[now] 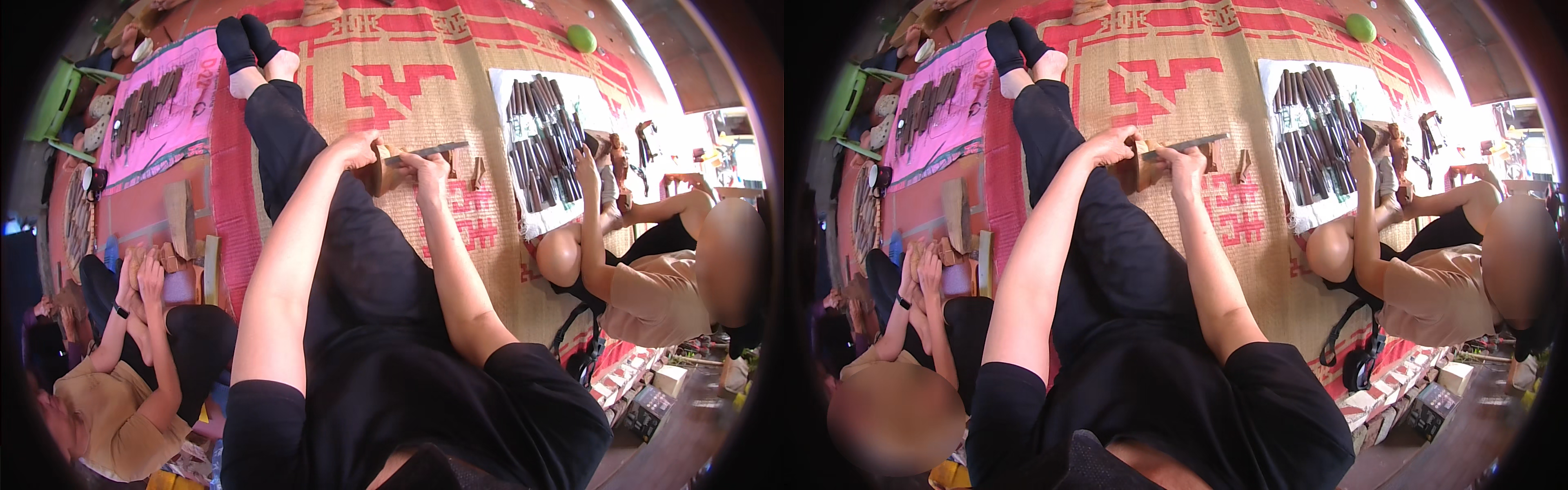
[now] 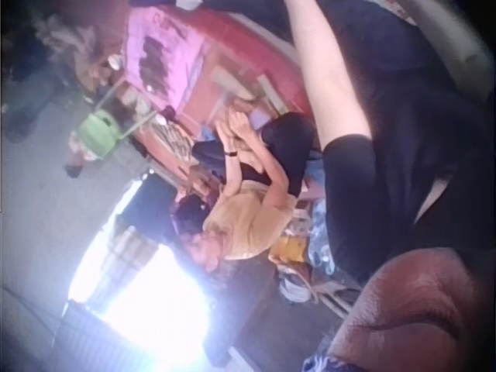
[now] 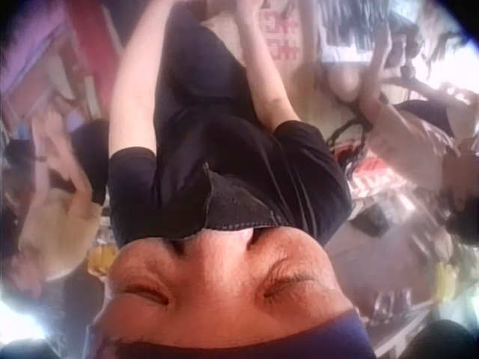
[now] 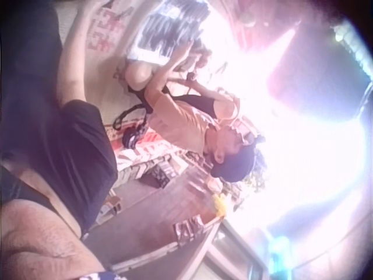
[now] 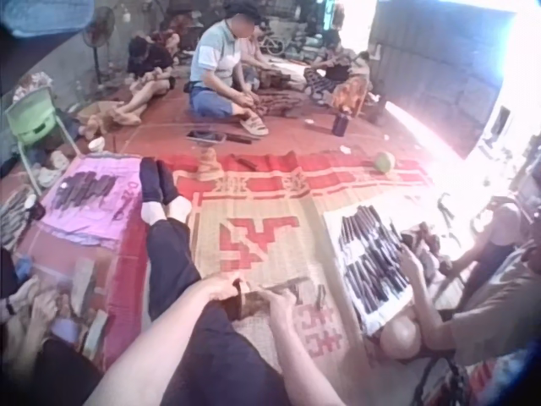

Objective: The person sits on a mat and uses a file to shape a small wooden piece held in the left hand. The person repeatedly files the wood, rotating it to work different sides, while other people nearby perform similar tasks.

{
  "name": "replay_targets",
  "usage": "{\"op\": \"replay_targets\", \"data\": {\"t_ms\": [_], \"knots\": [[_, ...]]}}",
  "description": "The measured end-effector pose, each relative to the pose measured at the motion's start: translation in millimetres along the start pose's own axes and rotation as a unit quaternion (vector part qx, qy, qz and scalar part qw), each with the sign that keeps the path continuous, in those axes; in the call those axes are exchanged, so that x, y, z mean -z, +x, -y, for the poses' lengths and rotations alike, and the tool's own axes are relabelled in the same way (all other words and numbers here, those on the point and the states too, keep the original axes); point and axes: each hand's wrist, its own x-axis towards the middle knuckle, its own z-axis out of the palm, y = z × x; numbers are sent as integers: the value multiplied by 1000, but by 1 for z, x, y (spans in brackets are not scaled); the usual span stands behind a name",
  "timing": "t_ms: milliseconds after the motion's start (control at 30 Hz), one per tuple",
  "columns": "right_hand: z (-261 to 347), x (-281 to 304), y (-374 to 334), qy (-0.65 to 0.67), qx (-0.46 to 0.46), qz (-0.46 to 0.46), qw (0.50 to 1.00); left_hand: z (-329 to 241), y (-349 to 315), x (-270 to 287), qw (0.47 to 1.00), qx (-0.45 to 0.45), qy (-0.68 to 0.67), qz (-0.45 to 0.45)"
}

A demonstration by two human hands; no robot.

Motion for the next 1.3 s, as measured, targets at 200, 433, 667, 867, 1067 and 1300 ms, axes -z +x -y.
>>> {"op": "replay_targets", "data": {"t_ms": [200,433,667,867,1067,1300], "knots": [[8,1,-3,10,10,5,1000,12,6,-2,1000,-18,-21,3],[9,8,4,-75,8,-19,997,5,2,-3,1000,-10,-21,1],[1,3,4,-11,25,-15,1000,6,4,-4,1000,-8,-21,-1],[5,-2,-5,42,20,3,999,20,13,-9,996,-29,-81,3],[2,5,2,62,-34,32,997,29,21,-11,996,-24,-84,16],[16,-3,-3,5,-3,23,1000,27,19,-8,989,-12,-141,42]]}}
